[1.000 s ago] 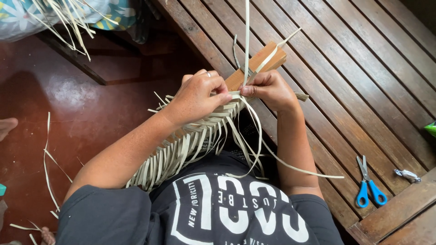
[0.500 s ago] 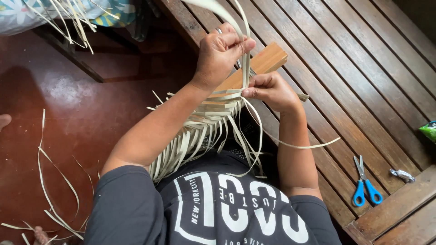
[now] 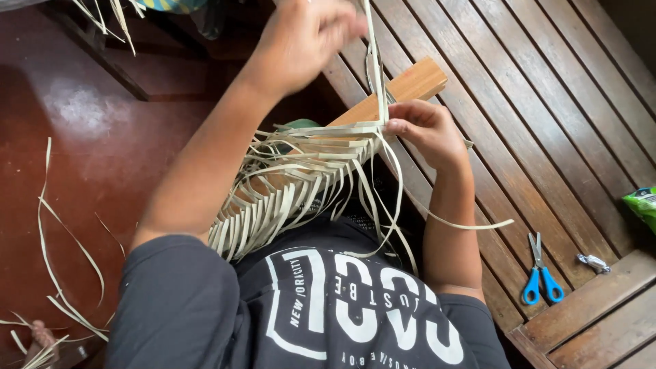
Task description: The person weaves thin, light-colored fiber strands around a wooden frame using both hands. They repeatedly pass the strands over and under existing weaves to build up a pattern on the frame.
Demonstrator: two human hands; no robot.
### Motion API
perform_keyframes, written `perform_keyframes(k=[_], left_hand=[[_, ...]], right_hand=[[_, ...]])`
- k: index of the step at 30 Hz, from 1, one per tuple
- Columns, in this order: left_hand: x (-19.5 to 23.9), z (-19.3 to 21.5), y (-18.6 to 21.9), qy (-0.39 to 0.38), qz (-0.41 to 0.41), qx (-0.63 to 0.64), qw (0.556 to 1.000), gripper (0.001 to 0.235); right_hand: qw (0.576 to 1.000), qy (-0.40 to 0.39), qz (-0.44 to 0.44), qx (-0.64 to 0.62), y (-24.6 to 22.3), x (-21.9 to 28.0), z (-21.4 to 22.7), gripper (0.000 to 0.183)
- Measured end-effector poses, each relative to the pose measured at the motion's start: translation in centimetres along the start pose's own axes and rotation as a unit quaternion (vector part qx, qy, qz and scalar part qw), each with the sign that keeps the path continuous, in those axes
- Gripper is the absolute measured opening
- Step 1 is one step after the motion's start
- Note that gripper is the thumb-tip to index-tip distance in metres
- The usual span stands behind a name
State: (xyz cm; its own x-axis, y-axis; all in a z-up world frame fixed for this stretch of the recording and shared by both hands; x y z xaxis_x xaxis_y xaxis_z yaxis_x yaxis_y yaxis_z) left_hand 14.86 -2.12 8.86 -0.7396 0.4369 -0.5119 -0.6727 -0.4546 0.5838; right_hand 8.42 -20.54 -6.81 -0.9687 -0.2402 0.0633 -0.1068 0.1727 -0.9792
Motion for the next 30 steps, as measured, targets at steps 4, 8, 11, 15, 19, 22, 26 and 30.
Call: perform_keyframes(k=[4,8,11,15,19,22,26,30], left_hand=[[5.2,-3.2,0.1,-0.118,0.029,-0.06,0.991,0.024],[8.8,-9.0,-2.1,-0.276,0.189,-0.063,0.94,0.069],[8.7,-13.0,-0.7,-0.359,0.182,-0.029,0.915,0.082],[8.9,-17.0,-1.6,-0.362,0.139,-0.084,0.918,0.061],[8.4,-17.2,-3.1,-0.317,0.139,-0.101,0.933,0.041],[8.3,-14.8,-2.1,-0.307,0.164,-0.046,0.936,0.037],[8.1,-12.3,-1.0,-0.301,0.168,0.04,0.938,0.045],[8.8,-9.5,-0.4,-0.25,0.172,0.053,0.951,0.034]], right_hand=[[0.996,0.075,0.045,0.034,0.4,1.0,3.8,0.033],[0.984,0.137,0.074,0.085,-0.7,4.3,4.5,0.014],[0.996,0.056,0.007,0.064,1.6,6.1,2.0,0.042],[0.981,0.042,-0.092,0.168,4.0,9.3,2.0,0.048],[0.851,0.106,-0.217,0.466,2.3,14.7,7.0,0.037],[0.787,0.175,-0.314,0.502,-0.9,19.0,10.3,0.037],[0.794,0.166,-0.331,0.483,-6.0,21.4,7.2,0.07],[0.842,0.095,-0.151,0.509,-7.8,19.9,2.8,0.06]])
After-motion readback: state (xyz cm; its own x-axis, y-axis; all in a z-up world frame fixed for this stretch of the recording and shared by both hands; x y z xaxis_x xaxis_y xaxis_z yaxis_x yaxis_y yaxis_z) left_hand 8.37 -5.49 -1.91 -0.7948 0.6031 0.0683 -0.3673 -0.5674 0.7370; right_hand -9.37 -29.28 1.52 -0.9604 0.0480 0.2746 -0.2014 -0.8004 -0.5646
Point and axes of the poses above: each hand's wrist, its own x-axis away from the middle knuckle, its own z-axis out of the back of the hand, y = z × x, the point moved 10 cm from there along -x, towards the middle knuckle, and after that the axes turned 11 degrees about -x, right-handed, at the moved point
